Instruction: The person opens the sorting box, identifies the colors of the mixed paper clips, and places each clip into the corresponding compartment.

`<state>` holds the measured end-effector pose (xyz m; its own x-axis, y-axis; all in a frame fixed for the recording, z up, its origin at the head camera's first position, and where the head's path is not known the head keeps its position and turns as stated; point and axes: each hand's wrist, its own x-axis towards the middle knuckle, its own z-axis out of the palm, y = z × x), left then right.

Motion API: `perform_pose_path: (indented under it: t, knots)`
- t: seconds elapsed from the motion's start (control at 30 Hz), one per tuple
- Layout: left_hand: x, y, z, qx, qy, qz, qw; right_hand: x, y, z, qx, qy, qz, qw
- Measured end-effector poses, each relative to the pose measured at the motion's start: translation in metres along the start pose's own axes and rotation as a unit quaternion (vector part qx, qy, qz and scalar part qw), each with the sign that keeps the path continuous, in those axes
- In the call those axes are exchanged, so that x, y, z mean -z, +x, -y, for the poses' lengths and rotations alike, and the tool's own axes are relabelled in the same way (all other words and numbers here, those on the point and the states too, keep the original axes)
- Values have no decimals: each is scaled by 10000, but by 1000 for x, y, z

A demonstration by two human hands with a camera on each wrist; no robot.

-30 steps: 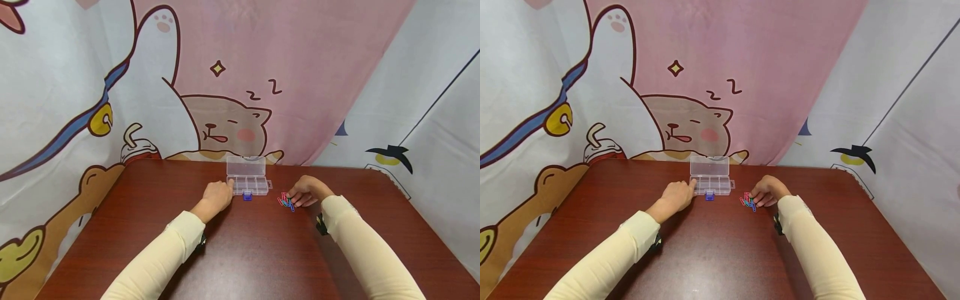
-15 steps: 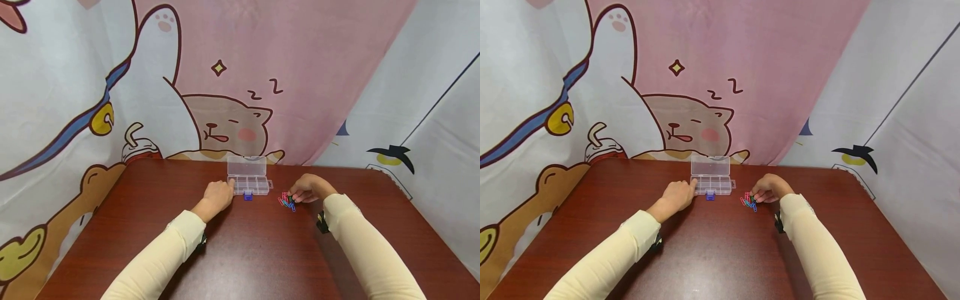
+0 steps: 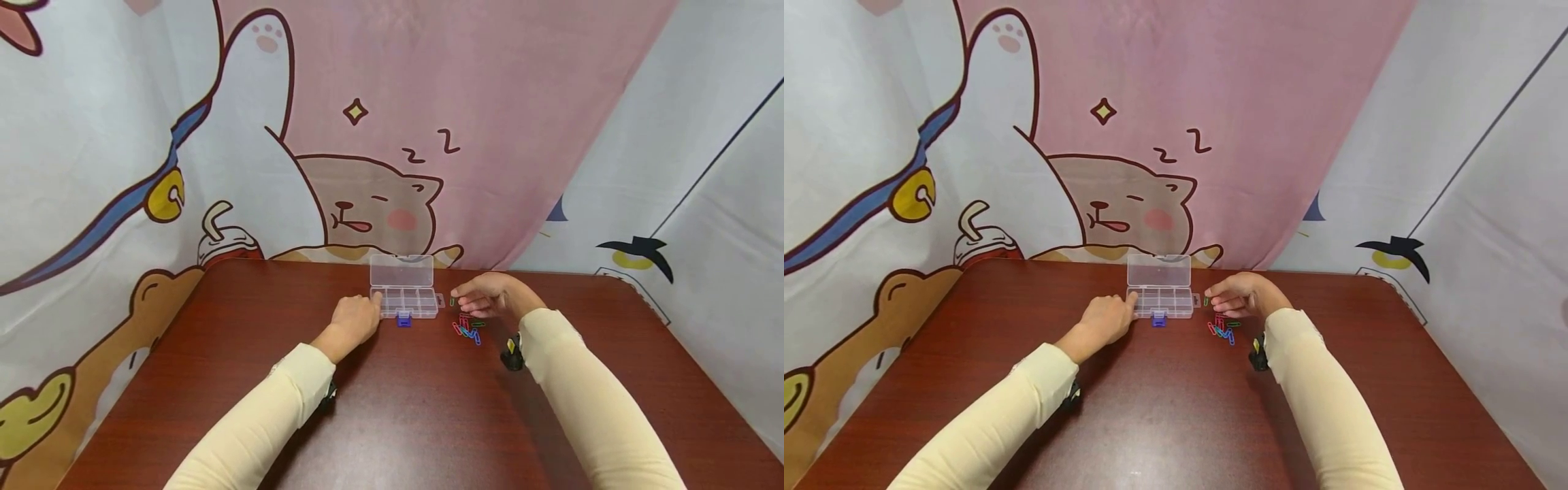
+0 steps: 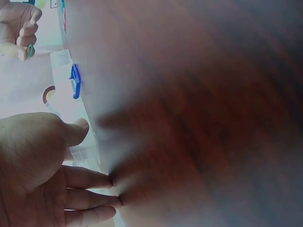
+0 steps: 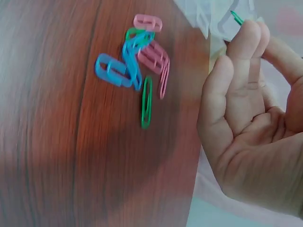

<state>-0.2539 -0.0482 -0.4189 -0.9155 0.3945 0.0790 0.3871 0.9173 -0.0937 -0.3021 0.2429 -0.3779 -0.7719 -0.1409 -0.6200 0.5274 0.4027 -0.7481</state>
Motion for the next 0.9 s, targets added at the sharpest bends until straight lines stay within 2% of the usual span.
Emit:
perform_pose_path:
  t: [0.17,0.4,0.8,0.9]
  knots:
    - [-3,0,-1,-28,32,-3,10000,-11,7,7,19,83,167,9998]
    - [-3,0,-2,-38,91,-67,9999,-22,13,13,33,-25,121,9999]
    - [-2,5,-1,-17,111,191,9998,-20,13,11,134,-253,453,9986]
    - [-2,5,0,-12,141,204,9997,-20,12,12,128,-245,382,9989]
